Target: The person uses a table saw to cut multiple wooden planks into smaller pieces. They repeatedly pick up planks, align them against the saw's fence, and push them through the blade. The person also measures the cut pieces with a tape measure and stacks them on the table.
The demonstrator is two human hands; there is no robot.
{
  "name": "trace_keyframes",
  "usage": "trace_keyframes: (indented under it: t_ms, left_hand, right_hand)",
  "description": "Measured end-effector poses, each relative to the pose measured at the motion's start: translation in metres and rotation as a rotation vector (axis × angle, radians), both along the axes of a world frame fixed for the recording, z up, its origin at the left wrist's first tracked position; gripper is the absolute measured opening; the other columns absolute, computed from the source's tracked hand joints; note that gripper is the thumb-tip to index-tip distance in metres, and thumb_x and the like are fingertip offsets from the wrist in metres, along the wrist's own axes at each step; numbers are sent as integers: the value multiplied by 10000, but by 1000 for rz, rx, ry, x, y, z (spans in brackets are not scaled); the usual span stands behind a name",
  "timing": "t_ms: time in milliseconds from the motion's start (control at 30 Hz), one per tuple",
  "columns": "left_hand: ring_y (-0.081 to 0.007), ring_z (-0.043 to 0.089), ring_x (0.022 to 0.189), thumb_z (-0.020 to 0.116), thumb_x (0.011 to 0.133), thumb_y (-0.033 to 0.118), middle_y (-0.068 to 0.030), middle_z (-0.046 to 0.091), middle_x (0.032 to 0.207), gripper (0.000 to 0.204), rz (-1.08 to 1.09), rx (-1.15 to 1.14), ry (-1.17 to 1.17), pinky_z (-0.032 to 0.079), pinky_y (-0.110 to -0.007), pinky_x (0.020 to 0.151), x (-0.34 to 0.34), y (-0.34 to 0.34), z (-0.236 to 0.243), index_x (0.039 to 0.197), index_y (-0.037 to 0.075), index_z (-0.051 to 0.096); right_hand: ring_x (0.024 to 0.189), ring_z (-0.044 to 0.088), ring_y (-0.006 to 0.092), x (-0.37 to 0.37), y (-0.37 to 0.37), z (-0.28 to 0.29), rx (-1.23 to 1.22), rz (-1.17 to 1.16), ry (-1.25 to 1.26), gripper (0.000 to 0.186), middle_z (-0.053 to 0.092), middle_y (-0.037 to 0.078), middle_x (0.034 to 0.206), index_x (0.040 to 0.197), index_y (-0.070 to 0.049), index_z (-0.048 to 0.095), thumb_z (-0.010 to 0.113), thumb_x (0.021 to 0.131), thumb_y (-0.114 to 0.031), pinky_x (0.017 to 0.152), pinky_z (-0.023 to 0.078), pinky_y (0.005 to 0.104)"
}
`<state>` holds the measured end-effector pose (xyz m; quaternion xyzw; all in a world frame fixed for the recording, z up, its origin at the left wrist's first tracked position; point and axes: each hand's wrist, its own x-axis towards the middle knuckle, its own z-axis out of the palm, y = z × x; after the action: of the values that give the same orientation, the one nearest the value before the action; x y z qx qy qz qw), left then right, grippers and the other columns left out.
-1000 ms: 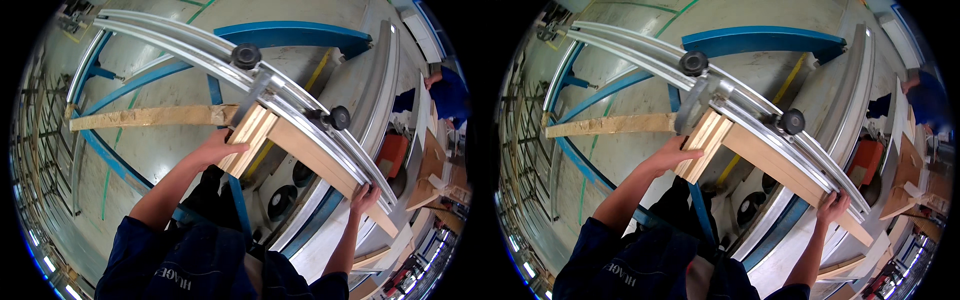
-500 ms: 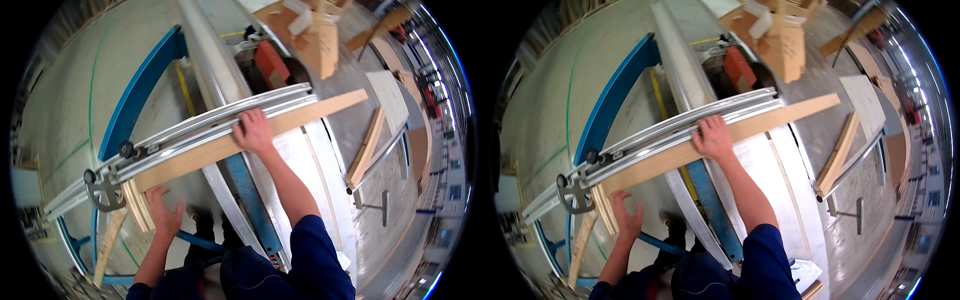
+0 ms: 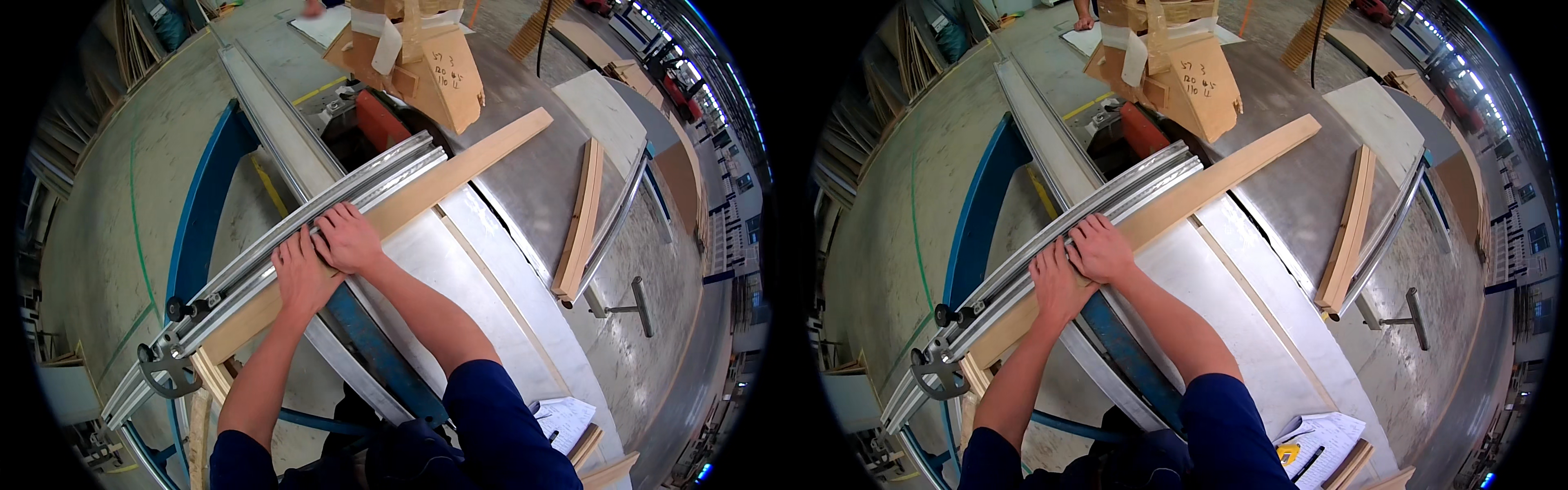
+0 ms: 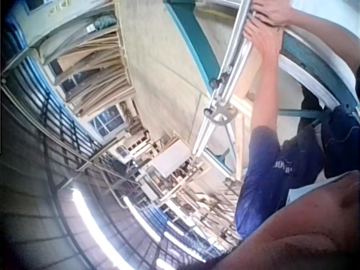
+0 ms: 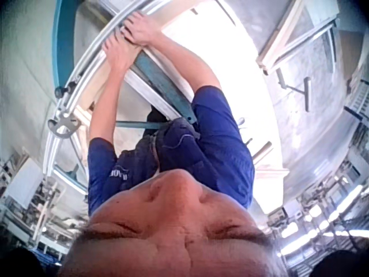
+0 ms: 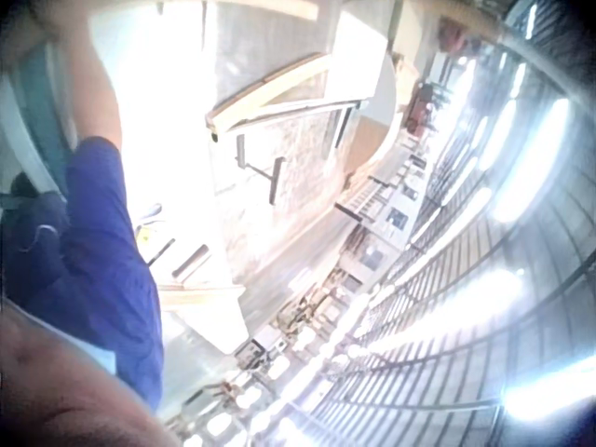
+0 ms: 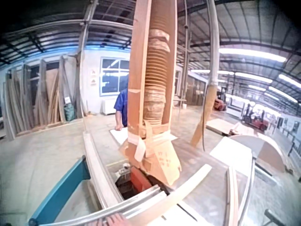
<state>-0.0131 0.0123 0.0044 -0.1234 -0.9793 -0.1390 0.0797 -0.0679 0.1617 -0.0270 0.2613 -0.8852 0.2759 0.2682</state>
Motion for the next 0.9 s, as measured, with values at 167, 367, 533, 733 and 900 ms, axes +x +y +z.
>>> trace_keyframes:
  t_ms: [167,367,533,733,900]
  left_hand:
    - [-364,443,1330,927,644,526,-177,502,1402,1108,38,15,-34,286,-502,1161,-6,8,-2,1467,-22,428]
    - [-371,468,1298,931,633,523,-179,524,1373,1081,16,18,48,317,-512,1136,-6,2,-13,1441,-17,459]
    - [-374,475,1286,927,625,522,-183,528,1364,1083,-5,13,110,326,-514,1122,-11,3,-13,1438,-19,459]
    - [-367,476,1235,923,638,529,-174,524,1312,1069,-20,-55,143,342,-496,1096,-12,0,-15,1425,-26,458]
    - [-362,470,1219,924,648,539,-175,516,1298,1054,17,-77,124,347,-484,1088,-6,-5,-12,1409,-25,462]
  right_hand:
    - [1050,582,325,-3,1,-3,-14,13,1,274,632,141,1019,1020,-26,671,633,933,-283,1050,430,445]
    - [1063,579,327,-3,-1,-6,-18,28,4,269,632,145,1029,1020,-20,668,631,936,-273,1059,424,443]
    - [1085,577,327,-8,0,-4,-21,27,7,267,635,148,1048,1031,-18,666,631,933,-263,1077,418,451]
    - [1110,632,332,36,30,34,-244,58,155,231,685,137,1106,1031,-61,677,719,825,-155,1028,479,473]
    - [969,645,376,30,244,47,-354,-661,218,222,706,168,1014,984,-27,681,611,781,29,868,489,472]
